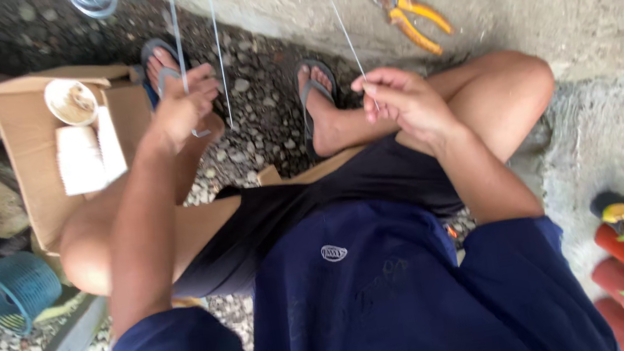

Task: The person sits cross-legged on a gravel surface and uses pliers to bend and cut metal wire. They then insert the wire ends into holes on a small white plastic cup and bend the wire to secure it.

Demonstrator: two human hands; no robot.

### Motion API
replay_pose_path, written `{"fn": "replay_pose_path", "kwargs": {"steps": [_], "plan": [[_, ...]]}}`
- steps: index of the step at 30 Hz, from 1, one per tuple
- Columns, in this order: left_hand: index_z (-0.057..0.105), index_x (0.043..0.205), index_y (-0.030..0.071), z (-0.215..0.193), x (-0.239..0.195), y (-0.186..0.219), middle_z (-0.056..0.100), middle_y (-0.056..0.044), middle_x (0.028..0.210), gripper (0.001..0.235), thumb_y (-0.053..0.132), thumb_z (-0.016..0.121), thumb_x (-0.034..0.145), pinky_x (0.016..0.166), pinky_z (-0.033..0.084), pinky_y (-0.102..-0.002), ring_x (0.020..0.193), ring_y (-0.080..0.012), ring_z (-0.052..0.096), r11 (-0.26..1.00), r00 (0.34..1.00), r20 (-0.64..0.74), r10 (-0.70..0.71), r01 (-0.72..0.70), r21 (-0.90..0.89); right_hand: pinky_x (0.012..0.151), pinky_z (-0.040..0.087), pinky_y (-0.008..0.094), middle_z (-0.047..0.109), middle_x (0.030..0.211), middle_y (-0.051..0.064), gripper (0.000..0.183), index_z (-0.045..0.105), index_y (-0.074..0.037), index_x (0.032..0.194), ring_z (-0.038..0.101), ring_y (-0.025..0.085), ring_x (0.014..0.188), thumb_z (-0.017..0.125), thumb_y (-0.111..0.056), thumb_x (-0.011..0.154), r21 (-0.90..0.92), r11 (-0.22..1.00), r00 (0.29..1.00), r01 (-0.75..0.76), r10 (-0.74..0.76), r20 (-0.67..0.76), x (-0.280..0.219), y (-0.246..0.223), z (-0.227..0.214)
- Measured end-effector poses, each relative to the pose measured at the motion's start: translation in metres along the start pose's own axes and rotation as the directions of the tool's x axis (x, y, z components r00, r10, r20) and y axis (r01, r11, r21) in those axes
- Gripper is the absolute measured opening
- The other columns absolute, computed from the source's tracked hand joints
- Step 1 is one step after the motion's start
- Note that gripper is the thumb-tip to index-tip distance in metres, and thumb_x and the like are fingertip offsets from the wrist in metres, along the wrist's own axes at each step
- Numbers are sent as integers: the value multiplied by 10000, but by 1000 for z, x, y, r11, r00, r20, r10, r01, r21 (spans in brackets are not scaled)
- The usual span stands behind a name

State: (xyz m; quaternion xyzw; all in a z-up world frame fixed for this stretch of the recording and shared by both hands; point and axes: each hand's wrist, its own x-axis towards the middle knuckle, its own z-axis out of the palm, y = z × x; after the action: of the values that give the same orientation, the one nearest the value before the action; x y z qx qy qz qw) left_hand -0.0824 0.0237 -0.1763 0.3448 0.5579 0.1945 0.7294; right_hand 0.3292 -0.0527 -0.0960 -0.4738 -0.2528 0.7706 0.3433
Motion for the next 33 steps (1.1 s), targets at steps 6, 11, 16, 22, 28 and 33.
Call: {"fn": "replay_pose_path", "kwargs": {"steps": [6,11,16,22,28,33], "plan": [[234,1607,89,43,5,9,440,-215,1602,797,50,480,850,1179,356,-413,1459,-342,479,982,970,243,24,23,-189,714,502,252,628,827,39,223,666,23,1221,605,120,743,596,-136,1082,115,988,994,104,-107,24,-21,-20,13],[185,1629,14,101,27,-7,428,-273,1590,833,186,548,899,1248,366,-479,1453,-368,491,829,826,489,281,49,-558,637,506,255,620,805,36,212,656,25,1209,598,111,698,590,-135,1087,74,984,986,163,-165,34,-41,-45,21],[477,1479,-52,126,57,-26,632,-306,1401,630,295,562,960,1054,502,-469,1295,-419,648,858,990,79,114,-59,-510,677,565,252,656,853,35,225,658,13,1199,636,92,741,630,-149,1045,-198,972,992,128,-130,1,-25,-54,45],[626,1250,-41,104,11,-11,706,-181,1139,562,385,776,914,920,531,-394,1047,-259,663,905,753,-508,418,-294,308,712,606,265,682,871,51,193,650,10,1134,667,94,764,665,-152,1029,-183,981,994,65,-48,97,2,-32,81],[697,1219,47,118,-75,58,761,-47,1134,389,354,576,1015,1004,523,-289,1073,-138,710,951,988,-12,154,-152,-269,717,614,262,686,931,58,183,639,-9,1161,691,101,797,646,-137,1032,-191,976,974,107,-65,215,28,-11,126],[708,1179,-15,137,-84,89,732,-56,1000,294,249,684,1054,802,508,-281,871,-114,641,962,976,36,216,-206,-180,814,625,286,700,1038,72,309,613,-4,1235,722,135,919,683,-220,1025,-488,807,942,332,-254,220,15,-9,109]]}}
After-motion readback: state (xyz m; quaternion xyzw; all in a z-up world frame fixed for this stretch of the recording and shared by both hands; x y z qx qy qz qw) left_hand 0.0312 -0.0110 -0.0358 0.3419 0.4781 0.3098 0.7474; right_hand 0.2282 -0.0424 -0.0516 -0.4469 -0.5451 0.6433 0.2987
